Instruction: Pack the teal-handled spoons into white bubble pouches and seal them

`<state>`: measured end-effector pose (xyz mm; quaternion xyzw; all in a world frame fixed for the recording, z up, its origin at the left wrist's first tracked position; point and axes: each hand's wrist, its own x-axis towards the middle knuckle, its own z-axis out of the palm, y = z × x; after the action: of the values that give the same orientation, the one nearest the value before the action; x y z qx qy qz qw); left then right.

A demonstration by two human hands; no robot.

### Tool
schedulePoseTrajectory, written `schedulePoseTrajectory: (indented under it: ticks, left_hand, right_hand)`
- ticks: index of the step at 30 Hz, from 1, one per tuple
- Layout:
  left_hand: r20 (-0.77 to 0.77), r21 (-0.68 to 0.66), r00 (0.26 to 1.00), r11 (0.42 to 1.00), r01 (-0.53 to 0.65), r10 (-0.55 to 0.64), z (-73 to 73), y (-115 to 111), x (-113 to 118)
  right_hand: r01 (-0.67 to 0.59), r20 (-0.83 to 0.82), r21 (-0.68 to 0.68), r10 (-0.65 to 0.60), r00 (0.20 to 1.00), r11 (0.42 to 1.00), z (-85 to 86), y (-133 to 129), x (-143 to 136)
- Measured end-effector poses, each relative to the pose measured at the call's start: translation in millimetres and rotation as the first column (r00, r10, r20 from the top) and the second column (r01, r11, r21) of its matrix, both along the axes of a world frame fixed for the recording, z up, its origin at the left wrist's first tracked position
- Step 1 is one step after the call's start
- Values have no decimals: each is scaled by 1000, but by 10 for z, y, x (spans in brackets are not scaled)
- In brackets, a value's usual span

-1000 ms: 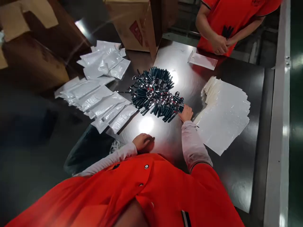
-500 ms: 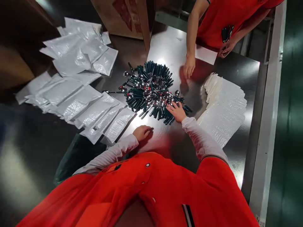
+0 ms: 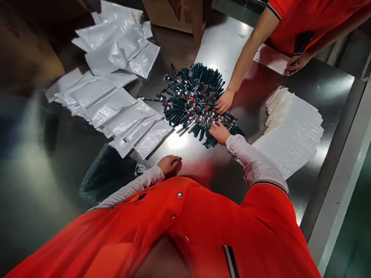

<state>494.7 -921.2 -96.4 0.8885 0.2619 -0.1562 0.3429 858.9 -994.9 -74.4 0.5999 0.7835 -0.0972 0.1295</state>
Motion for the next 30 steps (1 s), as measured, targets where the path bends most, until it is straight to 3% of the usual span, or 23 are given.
schedulePoseTrajectory:
  ticks: [6,10,12,14,17,20,22,24,26,30]
  left_hand:
    - [28,0,999,1000,-24,24,29,81,-16]
    - [83,31,996,998,-48,46,25,89,-21]
    - [109,26,992,998,-61,58,20,56,-26]
    - [138,0,987,997,-83,82,30,22,-9]
    - [234,-66,958,986,-154,166,106,31,121]
    - [381,-190,868,946,-264,319,274,149,448]
    - [457,-309,780,899,-310,427,411,251,761]
    - [489,-433,717,852,-296,497,532,323,1090]
    - [486,-521,699,816,-251,525,604,339,1366]
    - [475,-557,687,792,-248,549,586,242,1589]
  right_hand:
    - [-40,-49,-107,35,998,993,89,94,-8]
    - [66,-240,-157,-103,965,985,177,160,20]
    - [177,-374,-161,-226,899,971,215,165,-4]
    - [322,-540,-175,-364,759,931,250,169,-50]
    - [507,-775,-257,-489,401,823,329,200,-127]
    - [539,-882,-410,-471,-28,736,467,249,-195]
    - [487,-853,-520,-459,-249,701,578,268,-258]
    - [434,-781,-624,-497,-380,650,677,260,-351]
    - [398,-713,-699,-538,-449,594,741,223,-474]
    - [312,-647,-744,-520,-558,591,727,81,-735]
